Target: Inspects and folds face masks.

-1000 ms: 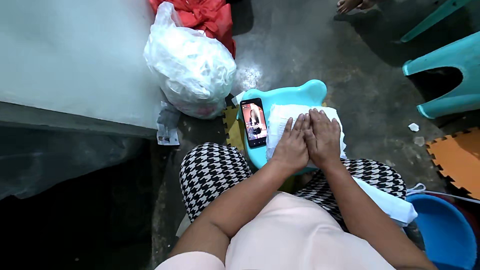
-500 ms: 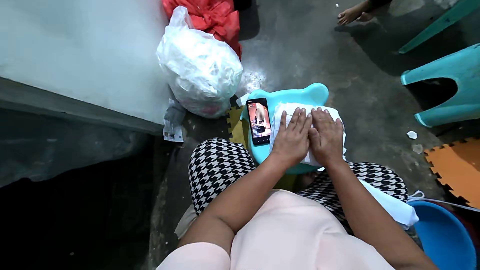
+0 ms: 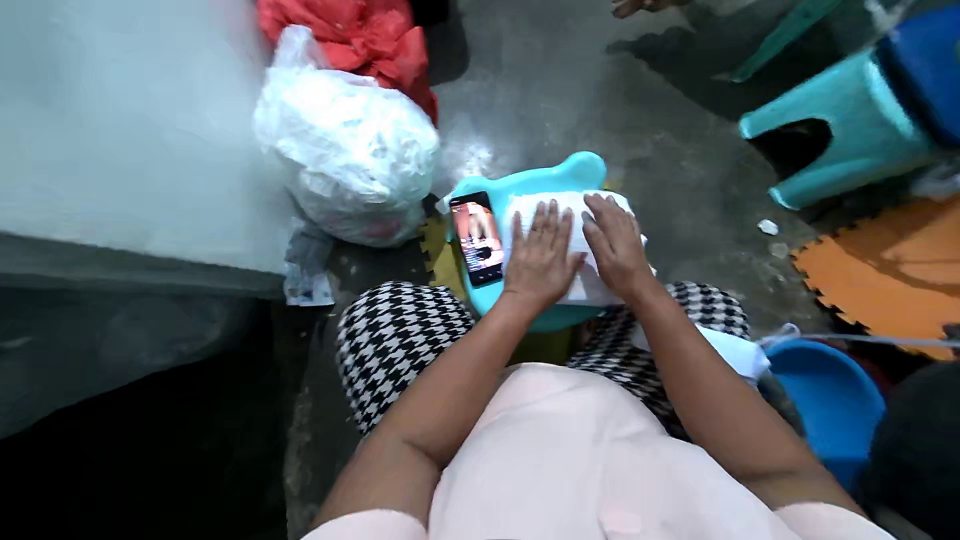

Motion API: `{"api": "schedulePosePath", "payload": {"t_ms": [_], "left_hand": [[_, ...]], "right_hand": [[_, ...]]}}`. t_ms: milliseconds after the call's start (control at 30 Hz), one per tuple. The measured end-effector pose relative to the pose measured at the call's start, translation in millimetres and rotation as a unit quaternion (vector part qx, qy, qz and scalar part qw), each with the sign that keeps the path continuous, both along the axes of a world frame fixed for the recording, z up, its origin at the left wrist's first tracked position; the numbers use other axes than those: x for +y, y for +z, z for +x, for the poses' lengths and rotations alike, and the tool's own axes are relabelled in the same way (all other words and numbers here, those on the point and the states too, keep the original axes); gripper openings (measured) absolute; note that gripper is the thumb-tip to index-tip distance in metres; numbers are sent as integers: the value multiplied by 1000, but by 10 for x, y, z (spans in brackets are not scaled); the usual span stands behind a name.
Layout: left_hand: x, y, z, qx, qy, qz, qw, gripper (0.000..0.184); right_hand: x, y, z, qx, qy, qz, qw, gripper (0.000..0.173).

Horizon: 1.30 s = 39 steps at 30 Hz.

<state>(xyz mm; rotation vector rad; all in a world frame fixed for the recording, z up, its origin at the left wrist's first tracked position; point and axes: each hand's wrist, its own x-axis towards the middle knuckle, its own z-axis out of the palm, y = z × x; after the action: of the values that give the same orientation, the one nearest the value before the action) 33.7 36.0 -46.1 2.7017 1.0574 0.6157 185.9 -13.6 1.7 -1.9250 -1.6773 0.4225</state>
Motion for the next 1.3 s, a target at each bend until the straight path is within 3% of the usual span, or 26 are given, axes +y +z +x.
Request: {"api": "schedulePosePath", "payload": {"t_ms": [100,200,433,633,833,1000,1300], "left_hand": [[-1,84,-14,10,0,-27,1000,72],[-15,218,-37,9,1,-40,999,72],[-48,392,2,-40,-39,-44,998,57],[-165,304,68,-75,-104,-39,991,47],[-164,253,50,-65,-110,-52,990,48],[-152,265,43,-70,-114,-54,989,47],[-209,392,116,-104,-136,-65,983,27]], "right_hand": [[-286,479,322,10,-59,66,996,45],[-767,777,546,-32,-97,54,993,33],[-1592,597,470,-74,-61,-3,995,19],[-1854,646,499,-107,-105,-19,989,24],[-2104,573,590,-35,-135,-121,983,32],[-2113,518,561,-43,-168,-111,978,20],[-2182,622,677,65,-187,-51,979,28]]}}
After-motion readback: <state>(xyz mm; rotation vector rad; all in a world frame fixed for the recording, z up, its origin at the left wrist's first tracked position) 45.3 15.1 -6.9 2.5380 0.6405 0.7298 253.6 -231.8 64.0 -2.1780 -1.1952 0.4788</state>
